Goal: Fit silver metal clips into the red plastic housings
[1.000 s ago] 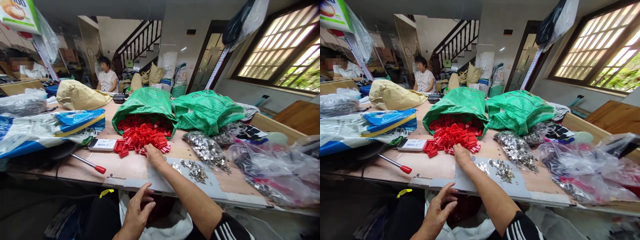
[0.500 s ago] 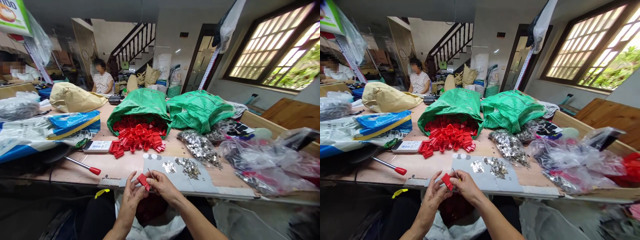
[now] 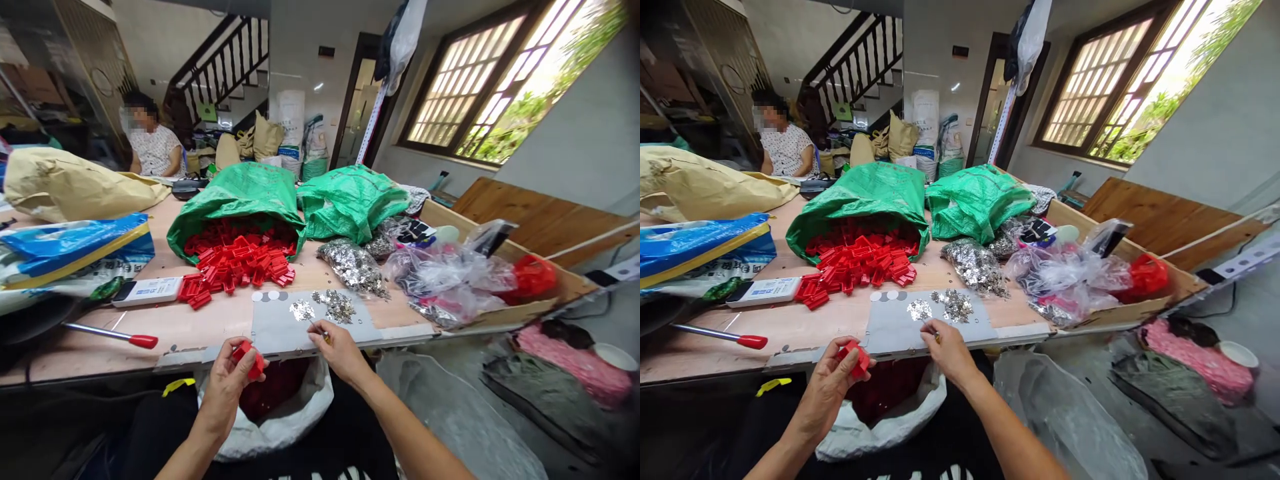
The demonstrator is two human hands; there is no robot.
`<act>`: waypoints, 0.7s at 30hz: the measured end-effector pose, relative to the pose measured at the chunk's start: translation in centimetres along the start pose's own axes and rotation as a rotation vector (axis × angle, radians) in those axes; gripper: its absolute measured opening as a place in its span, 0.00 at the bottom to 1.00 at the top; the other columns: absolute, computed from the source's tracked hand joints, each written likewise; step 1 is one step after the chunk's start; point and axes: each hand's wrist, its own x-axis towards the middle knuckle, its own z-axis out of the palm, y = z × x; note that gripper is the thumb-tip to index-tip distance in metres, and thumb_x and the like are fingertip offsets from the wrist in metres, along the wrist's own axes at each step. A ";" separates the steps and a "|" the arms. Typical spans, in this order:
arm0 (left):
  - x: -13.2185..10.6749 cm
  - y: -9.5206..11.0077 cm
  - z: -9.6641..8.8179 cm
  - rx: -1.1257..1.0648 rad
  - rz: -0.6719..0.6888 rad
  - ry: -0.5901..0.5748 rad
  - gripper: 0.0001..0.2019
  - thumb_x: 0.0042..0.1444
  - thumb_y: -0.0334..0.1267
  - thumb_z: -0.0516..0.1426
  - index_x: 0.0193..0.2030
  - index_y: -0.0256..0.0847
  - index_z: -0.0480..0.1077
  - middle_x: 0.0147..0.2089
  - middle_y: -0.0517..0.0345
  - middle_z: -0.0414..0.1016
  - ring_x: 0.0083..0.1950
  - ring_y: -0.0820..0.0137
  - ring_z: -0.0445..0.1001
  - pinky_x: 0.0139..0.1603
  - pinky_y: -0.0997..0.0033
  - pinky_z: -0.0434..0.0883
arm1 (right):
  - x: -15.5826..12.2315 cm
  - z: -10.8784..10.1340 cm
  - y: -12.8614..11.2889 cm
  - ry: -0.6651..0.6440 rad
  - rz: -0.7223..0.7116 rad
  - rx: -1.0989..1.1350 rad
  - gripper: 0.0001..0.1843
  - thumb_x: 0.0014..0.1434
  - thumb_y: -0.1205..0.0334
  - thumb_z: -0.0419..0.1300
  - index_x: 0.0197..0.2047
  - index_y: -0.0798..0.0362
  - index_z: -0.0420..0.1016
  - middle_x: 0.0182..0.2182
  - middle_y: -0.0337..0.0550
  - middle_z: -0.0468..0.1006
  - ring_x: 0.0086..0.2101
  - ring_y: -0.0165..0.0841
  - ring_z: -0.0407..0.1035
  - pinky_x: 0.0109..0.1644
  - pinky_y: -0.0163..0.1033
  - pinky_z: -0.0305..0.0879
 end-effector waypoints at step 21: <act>0.1 -4.2 0.2 0.071 -0.203 -0.031 0.21 0.41 0.49 0.66 0.37 0.40 0.66 0.24 0.62 0.71 0.24 0.70 0.74 0.14 0.81 0.61 | 8.5 -1.8 2.1 -0.018 0.139 -0.687 0.11 0.59 0.59 0.57 0.45 0.51 0.71 0.43 0.46 0.75 0.43 0.38 0.69 0.41 0.38 0.60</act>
